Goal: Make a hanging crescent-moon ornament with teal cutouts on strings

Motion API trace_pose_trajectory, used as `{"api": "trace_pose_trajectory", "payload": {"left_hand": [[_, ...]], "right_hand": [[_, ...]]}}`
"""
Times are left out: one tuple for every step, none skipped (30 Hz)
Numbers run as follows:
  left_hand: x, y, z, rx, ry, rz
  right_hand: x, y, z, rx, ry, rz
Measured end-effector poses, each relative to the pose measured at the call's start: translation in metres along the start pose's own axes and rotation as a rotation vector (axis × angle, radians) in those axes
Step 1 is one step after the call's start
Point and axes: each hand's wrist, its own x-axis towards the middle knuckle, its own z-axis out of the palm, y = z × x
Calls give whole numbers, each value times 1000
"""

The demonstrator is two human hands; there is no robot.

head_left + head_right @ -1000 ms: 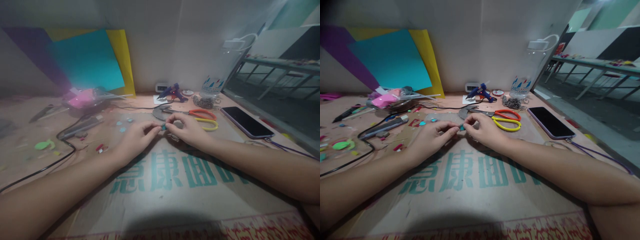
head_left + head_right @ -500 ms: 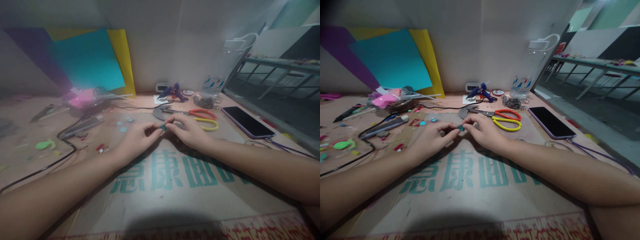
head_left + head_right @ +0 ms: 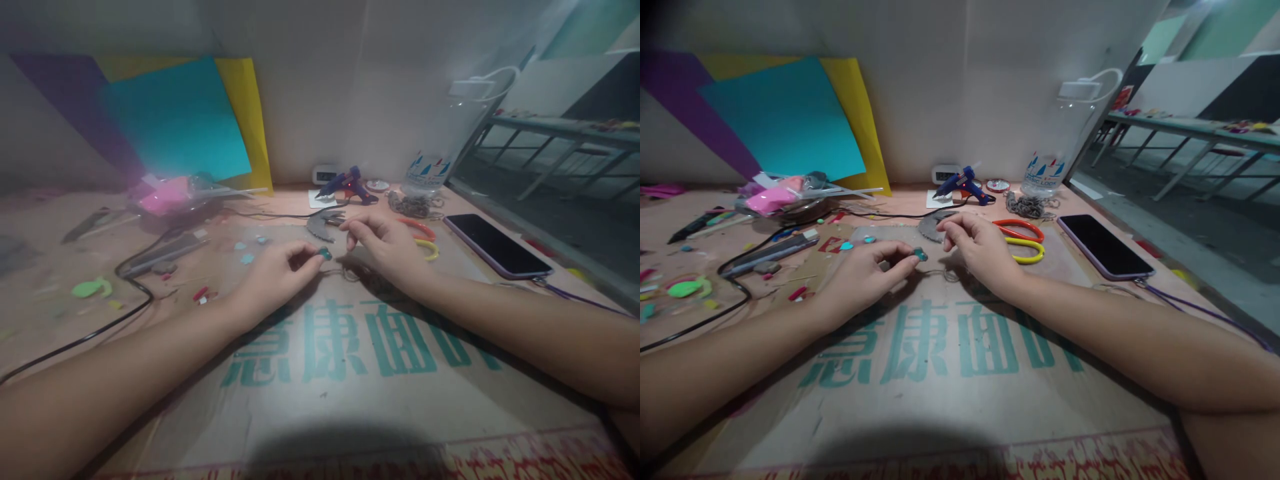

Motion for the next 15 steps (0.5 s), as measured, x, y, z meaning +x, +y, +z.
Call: {"api": "trace_pose_trajectory", "payload": {"left_hand": [[0, 0, 0, 0, -1, 0], [0, 0, 0, -1, -3, -2], [0, 0, 0, 0, -5, -6], [0, 1, -1, 3, -8, -11], [0, 1, -1, 6, -9, -15], [0, 1, -1, 9, -8, -16], [0, 1, -1, 13, -9, -16], [0, 1, -1, 16, -9, -14], [0, 0, -1, 17, -8, -12], [0, 0, -1, 19, -7, -10], [0, 0, -1, 20, -5, -10], [0, 0, -1, 20, -3, -9], [0, 0, -1, 18, -1, -8], [0, 0, -1, 16, -1, -6], [0, 1, -1, 15, -1, -3]], "right_hand": [[0, 0, 0, 3, -4, 12], [0, 0, 0, 13, -21, 21], [0, 1, 1, 29, -45, 27], [0, 1, 1, 44, -58, 25], [0, 1, 2, 54, -56, 10], [-1, 1, 2, 55, -43, -13], [-1, 1, 2, 50, -26, -39], [-1, 1, 3, 47, -12, -59], [-2, 2, 3, 51, -10, -66], [-2, 1, 3, 60, -25, -58], [-2, 1, 2, 72, -52, -39], [-3, 0, 2, 79, -86, -16], [-3, -1, 2, 79, -123, 4], [-3, -2, 2, 66, -159, 19], [-3, -3, 2, 46, -193, 30]]}}
